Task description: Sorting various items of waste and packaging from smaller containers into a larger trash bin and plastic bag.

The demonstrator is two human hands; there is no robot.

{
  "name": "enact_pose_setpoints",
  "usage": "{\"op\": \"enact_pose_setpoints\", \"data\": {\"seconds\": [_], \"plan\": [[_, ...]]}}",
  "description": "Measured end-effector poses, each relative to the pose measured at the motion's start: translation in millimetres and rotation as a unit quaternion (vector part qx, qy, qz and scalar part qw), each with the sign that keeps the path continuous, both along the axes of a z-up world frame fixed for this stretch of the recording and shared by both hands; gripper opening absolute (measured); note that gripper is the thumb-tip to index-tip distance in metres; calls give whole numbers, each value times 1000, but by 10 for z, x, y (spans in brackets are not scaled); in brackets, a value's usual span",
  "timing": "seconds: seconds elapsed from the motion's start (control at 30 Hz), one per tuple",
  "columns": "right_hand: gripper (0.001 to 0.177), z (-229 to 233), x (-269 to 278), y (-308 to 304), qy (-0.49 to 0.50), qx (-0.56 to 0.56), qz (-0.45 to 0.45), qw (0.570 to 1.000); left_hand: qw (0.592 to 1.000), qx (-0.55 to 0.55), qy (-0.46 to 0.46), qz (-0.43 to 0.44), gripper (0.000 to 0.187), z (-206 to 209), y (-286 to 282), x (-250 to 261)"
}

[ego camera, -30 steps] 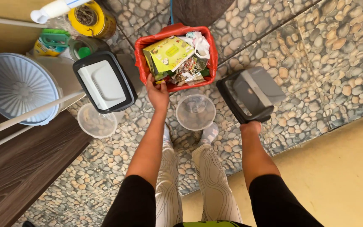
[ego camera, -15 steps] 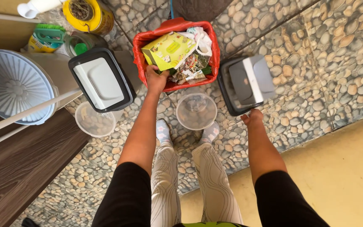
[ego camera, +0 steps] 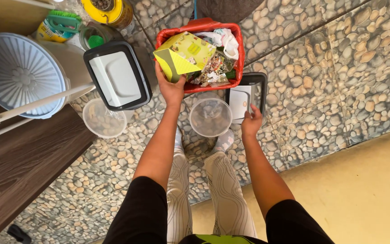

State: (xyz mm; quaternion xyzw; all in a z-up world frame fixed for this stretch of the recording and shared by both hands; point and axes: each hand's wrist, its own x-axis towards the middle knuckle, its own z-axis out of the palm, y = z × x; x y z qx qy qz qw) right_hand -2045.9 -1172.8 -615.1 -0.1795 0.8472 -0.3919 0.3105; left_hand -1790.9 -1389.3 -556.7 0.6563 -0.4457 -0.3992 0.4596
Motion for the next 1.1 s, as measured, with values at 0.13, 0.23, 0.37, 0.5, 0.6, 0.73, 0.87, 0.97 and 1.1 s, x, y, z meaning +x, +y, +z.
{"op": "enact_pose_setpoints", "data": {"seconds": [0.13,0.23,0.37,0.5,0.6,0.73,0.87,0.97,1.1], "plan": [[39,579,34,-671,129,-88,151,976,996,28,72,41,103,134,98,92],[35,958,40,-1202,115,-98,186,971,990,71,98,74,104,517,149,113],[37,1123,147,-1661,96,-124,228,961,998,55,-24,15,103,915,162,166],[37,1166,336,-1865,115,-135,281,943,976,20,-202,-79,103,831,262,240],[36,1188,421,-1926,100,-136,277,946,969,-21,-229,-93,97,633,295,276],[38,1168,510,-1876,91,-127,291,944,975,-24,-208,-75,98,637,271,237],[41,1217,620,-1880,32,-118,302,945,995,40,78,56,99,313,292,211],[45,1207,662,-1945,22,-93,316,944,971,80,197,111,102,299,266,245],[60,945,701,-1998,-160,-102,278,942,924,190,298,146,99,583,162,224]]}}
